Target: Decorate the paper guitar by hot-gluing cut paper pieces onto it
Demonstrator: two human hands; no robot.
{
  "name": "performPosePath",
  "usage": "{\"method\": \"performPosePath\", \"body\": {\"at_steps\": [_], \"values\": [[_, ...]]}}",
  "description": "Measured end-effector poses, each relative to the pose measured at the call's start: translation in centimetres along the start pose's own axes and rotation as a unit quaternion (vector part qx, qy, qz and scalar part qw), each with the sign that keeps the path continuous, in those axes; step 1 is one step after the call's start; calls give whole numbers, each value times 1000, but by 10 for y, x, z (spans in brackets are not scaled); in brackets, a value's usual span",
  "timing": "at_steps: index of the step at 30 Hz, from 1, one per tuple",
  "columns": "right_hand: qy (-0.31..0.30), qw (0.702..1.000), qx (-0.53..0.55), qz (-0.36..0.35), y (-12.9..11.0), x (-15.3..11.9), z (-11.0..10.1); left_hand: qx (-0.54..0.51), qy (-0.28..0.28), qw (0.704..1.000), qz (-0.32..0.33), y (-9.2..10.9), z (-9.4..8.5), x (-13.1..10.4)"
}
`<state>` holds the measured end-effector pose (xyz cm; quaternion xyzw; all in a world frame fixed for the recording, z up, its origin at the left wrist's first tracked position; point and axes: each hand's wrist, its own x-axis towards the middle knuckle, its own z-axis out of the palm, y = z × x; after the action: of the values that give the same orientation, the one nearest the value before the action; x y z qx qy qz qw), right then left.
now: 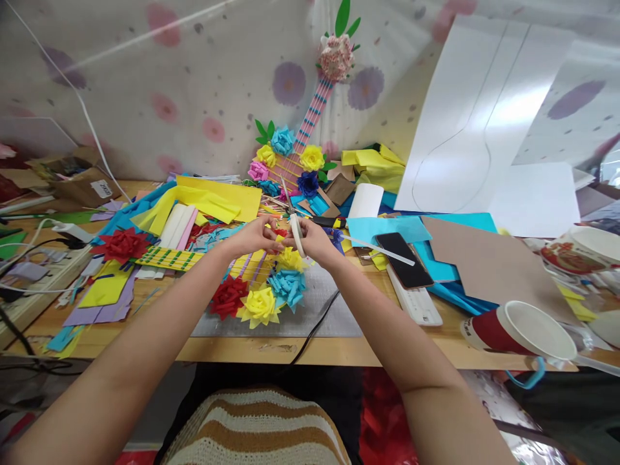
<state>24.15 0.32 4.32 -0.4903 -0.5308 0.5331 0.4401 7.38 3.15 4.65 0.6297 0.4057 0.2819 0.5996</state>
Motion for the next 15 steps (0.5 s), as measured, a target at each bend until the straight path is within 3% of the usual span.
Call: {"method": "performPosePath", "body": {"at_steps": [9, 12, 15], "values": [[-30, 998, -55, -8, 2, 4, 3, 31, -13, 999, -20, -1, -6, -3], [-12, 999, -44, 1, 3, 9, 6, 24, -6, 999, -31, 2, -7, -6], [38, 999, -8, 8, 2, 13, 9, -13, 43, 998, -44, 3, -6, -9]]}}
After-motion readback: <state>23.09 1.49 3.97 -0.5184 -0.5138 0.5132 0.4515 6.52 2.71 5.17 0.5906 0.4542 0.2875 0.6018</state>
